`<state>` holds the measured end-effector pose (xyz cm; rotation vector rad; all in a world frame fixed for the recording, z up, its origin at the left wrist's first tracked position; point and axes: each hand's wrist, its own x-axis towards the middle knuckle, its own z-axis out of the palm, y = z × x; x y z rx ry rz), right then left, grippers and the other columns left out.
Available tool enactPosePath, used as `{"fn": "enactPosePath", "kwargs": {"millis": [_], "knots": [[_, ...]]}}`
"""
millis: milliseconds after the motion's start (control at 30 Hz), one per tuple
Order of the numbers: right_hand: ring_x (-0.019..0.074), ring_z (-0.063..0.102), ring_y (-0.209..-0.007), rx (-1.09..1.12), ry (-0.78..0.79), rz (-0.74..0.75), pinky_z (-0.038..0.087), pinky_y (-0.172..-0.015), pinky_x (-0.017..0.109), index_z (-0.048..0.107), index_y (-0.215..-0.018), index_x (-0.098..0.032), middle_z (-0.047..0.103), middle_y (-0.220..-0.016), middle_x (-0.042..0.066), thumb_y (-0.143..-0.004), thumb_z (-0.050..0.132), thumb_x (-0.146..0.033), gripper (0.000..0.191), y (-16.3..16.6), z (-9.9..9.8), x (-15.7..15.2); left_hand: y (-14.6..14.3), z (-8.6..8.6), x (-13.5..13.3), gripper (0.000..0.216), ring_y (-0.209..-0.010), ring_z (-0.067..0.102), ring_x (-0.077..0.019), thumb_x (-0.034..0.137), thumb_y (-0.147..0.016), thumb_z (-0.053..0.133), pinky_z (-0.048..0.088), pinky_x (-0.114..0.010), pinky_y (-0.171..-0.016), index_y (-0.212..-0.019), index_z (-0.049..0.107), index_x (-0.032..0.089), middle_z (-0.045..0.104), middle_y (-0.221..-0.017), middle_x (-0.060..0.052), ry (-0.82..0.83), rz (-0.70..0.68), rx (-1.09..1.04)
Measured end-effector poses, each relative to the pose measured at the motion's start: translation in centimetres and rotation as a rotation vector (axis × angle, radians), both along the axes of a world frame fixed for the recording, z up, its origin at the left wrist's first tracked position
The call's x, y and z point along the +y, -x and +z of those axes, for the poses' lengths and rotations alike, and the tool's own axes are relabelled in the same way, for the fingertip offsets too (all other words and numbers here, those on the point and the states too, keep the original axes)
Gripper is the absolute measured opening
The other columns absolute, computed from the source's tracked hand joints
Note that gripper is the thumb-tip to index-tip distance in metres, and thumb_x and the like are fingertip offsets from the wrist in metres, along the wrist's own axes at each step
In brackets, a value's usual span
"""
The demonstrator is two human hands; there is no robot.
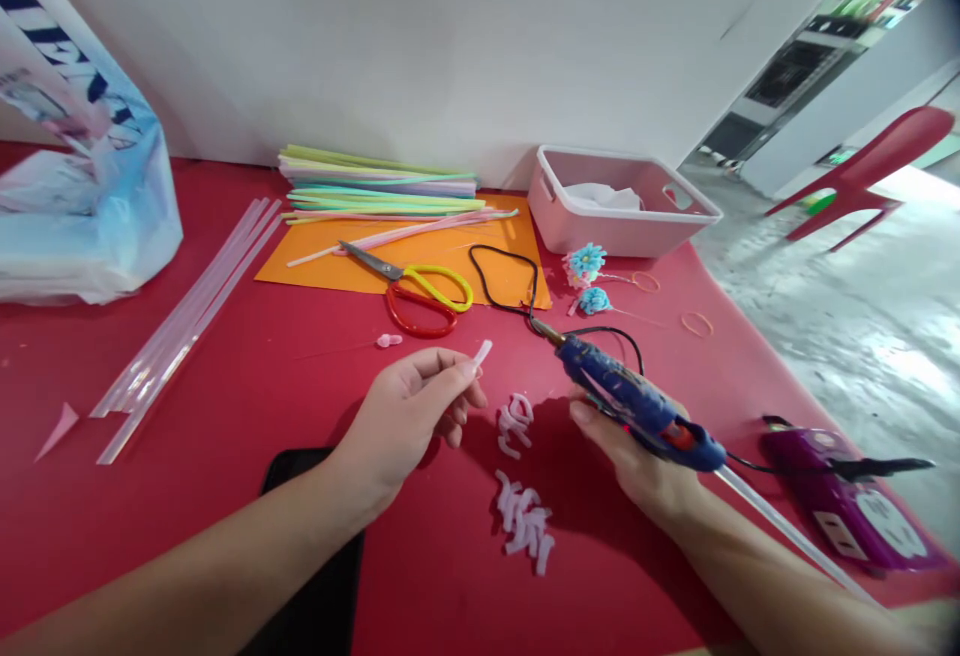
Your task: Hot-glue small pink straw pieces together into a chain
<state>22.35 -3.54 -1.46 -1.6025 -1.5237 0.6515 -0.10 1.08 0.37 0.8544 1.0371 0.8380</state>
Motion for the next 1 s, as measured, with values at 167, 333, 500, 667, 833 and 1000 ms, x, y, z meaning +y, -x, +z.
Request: {"fn": "enactPosePath", "kwargs": {"millis": [167, 333, 500, 667, 833, 1000], "knots": [[0.0130, 0.051, -0.045, -0.186, -0.090, 0.184, 0.042, -0.045, 0.026, 0.057, -0.073, -0.026, 0.057, -0.057, -0.004, -0.082, 0.066, -0.024, 0.012, 0.5, 0.7, -0.3, 0.1, 0.0, -0.1, 0.023, -0.041, 0.048, -0.0058, 0.035, -0.084, 0.068, 0.032, -0.018, -0.038, -0.069, 0.063, 0.018, 0.058, -0.055, 0.005, -0.051, 0.000, 0.091], [0.0120, 0.052, -0.048, -0.189, -0.227, 0.394, 0.040, -0.046, 0.025, 0.055, -0.083, -0.026, 0.057, -0.063, -0.004, -0.079, 0.066, -0.014, 0.017, -0.1, 0.1, 0.1, 0.0, 0.1, -0.3, 0.021, -0.046, 0.047, -0.0052, 0.033, -0.083, 0.070, 0.035, -0.017, -0.042, -0.071, 0.063, 0.017, 0.063, -0.061, 0.003, -0.091, 0.017, 0.070], [0.0127, 0.054, -0.049, -0.201, -0.201, 0.422, 0.041, -0.047, 0.025, 0.059, -0.089, -0.026, 0.060, -0.066, -0.002, -0.080, 0.067, -0.016, 0.015, -0.5, 0.1, 0.3, -0.1, 0.2, -0.5, 0.020, -0.044, 0.044, -0.0049, 0.033, -0.084, 0.069, 0.032, -0.018, -0.041, -0.072, 0.063, 0.018, 0.063, -0.060, 0.003, -0.123, 0.004, 0.073], [0.0142, 0.055, -0.052, -0.218, -0.154, 0.333, 0.041, -0.048, 0.027, 0.061, -0.087, -0.025, 0.061, -0.067, 0.000, -0.084, 0.064, -0.023, 0.005, 0.1, 0.4, -0.1, 0.0, 0.5, -0.6, 0.021, -0.044, 0.045, -0.0053, 0.033, -0.085, 0.067, 0.031, -0.018, -0.041, -0.070, 0.061, 0.019, 0.063, -0.061, 0.004, -0.168, -0.006, 0.097], [0.0128, 0.051, -0.048, -0.224, -0.163, 0.305, 0.039, -0.048, 0.027, 0.060, -0.085, -0.026, 0.059, -0.063, -0.002, -0.085, 0.062, -0.022, 0.004, 0.2, 0.4, -0.2, 0.1, 0.3, -0.7, 0.019, -0.044, 0.045, -0.0054, 0.031, -0.086, 0.067, 0.031, -0.020, -0.041, -0.071, 0.062, 0.020, 0.065, -0.064, 0.003, -0.268, 0.011, 0.133], [0.0117, 0.049, -0.045, -0.249, -0.183, 0.328, 0.037, -0.045, 0.026, 0.059, -0.086, -0.027, 0.059, -0.063, -0.003, -0.082, 0.065, -0.018, 0.011, 0.0, 0.3, -0.1, 0.2, 0.3, -0.8, 0.019, -0.045, 0.045, -0.0054, 0.030, -0.087, 0.066, 0.030, -0.020, -0.040, -0.071, 0.062, 0.020, 0.066, -0.064, 0.004, -0.287, -0.009, 0.137]]}}
